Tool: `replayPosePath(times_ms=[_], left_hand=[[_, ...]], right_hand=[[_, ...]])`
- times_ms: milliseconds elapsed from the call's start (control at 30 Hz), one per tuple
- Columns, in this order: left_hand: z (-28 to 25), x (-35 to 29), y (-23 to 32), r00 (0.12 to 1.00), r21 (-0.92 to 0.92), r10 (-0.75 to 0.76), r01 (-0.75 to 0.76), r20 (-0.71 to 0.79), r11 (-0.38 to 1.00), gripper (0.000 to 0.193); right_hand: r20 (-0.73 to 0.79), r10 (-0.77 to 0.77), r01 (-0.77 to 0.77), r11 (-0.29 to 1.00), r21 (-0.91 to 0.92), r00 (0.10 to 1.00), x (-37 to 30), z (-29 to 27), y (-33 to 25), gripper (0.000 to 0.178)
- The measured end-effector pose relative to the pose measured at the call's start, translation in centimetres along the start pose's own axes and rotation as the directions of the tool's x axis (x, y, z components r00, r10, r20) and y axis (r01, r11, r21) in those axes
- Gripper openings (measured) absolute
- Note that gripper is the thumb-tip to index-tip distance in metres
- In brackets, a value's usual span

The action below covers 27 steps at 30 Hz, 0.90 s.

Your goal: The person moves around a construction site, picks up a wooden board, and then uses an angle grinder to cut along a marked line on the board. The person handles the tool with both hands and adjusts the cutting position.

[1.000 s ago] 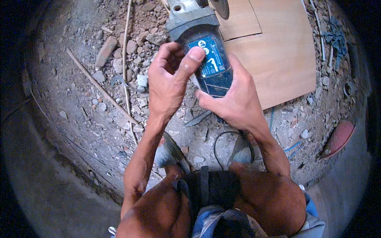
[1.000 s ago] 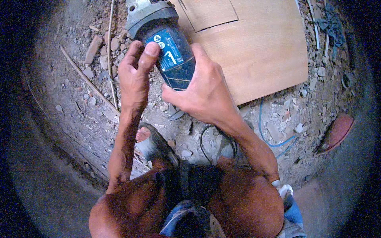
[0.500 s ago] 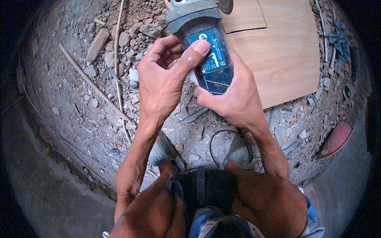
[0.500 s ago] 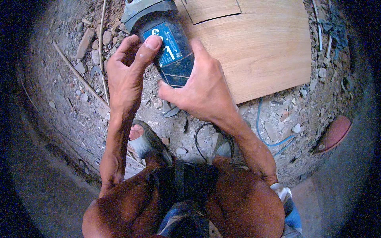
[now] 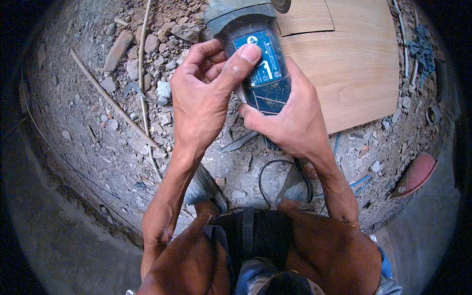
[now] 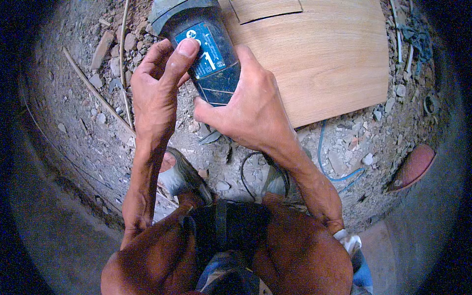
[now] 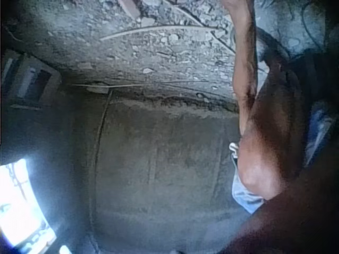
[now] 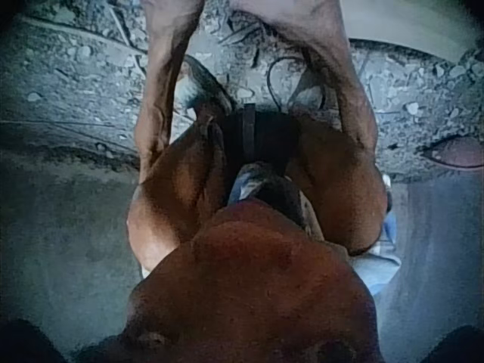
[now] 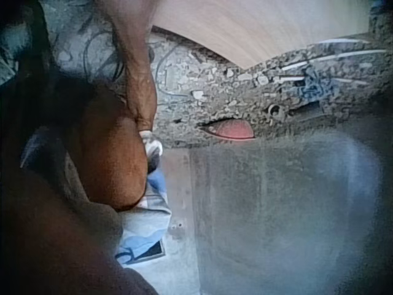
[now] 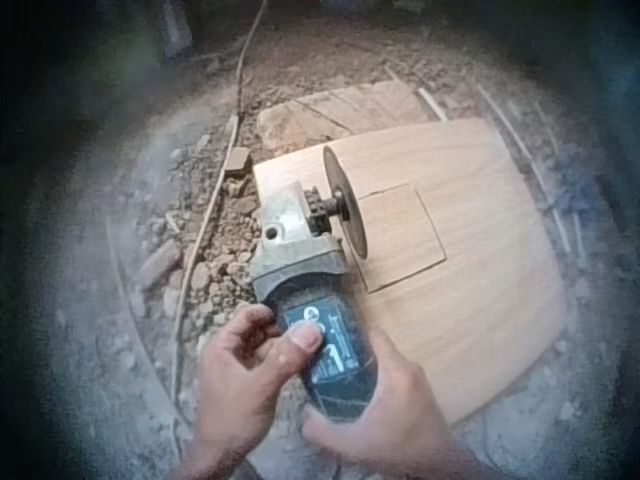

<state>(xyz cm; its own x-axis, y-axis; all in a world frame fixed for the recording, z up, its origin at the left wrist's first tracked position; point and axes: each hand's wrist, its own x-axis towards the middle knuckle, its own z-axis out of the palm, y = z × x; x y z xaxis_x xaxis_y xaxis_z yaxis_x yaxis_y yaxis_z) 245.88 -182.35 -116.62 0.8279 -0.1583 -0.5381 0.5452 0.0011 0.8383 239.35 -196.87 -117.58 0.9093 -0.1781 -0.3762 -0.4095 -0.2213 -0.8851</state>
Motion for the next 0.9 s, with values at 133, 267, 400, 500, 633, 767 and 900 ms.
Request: replayPosePath(times_ms=[133,267,400,500,633,767,900], left_hand=[[-0.06,0.04,0.22,1.000,-0.016,0.003,-0.003,0.011,1.000,0.069],[-0.02,0.16,0.03,1.000,-0.024,0.006,-0.005,0.021,1.000,0.069],[-0.06,0.34,-0.14,1.000,-0.025,0.004,-0.003,0.024,1.000,0.069],[-0.21,0.30,-0.05,1.000,-0.015,0.001,-0.001,0.019,1.000,0.069],[-0.13,0.30,-0.12,1.000,-0.029,0.007,-0.006,0.022,1.000,0.070],[-0.07,0.37,-0.20,1.000,-0.029,0.010,-0.009,0.019,1.000,0.070],[-0.16,0.32,-0.25,1.000,-0.002,0.011,-0.011,0.007,1.000,0.070]], right_hand=[[0.009,0.010,-0.010,1.000,0.005,1.000,0.02,0.13,0.01,0.052],[0.008,0.021,-0.021,0.999,0.029,1.000,0.02,0.03,-0.25,0.053],[0.008,0.022,-0.022,1.000,0.007,1.000,0.12,-0.04,-0.26,0.053],[0.005,0.015,-0.015,1.000,0.007,1.000,0.15,0.12,-0.33,0.053],[0.010,0.033,-0.033,0.999,-0.008,0.999,0.19,0.05,-0.38,0.053],[0.011,0.034,-0.034,0.999,-0.010,0.999,0.16,-0.03,-0.41,0.054],[0.012,0.030,-0.030,0.999,0.015,0.999,0.12,0.18,-0.18,0.054]])
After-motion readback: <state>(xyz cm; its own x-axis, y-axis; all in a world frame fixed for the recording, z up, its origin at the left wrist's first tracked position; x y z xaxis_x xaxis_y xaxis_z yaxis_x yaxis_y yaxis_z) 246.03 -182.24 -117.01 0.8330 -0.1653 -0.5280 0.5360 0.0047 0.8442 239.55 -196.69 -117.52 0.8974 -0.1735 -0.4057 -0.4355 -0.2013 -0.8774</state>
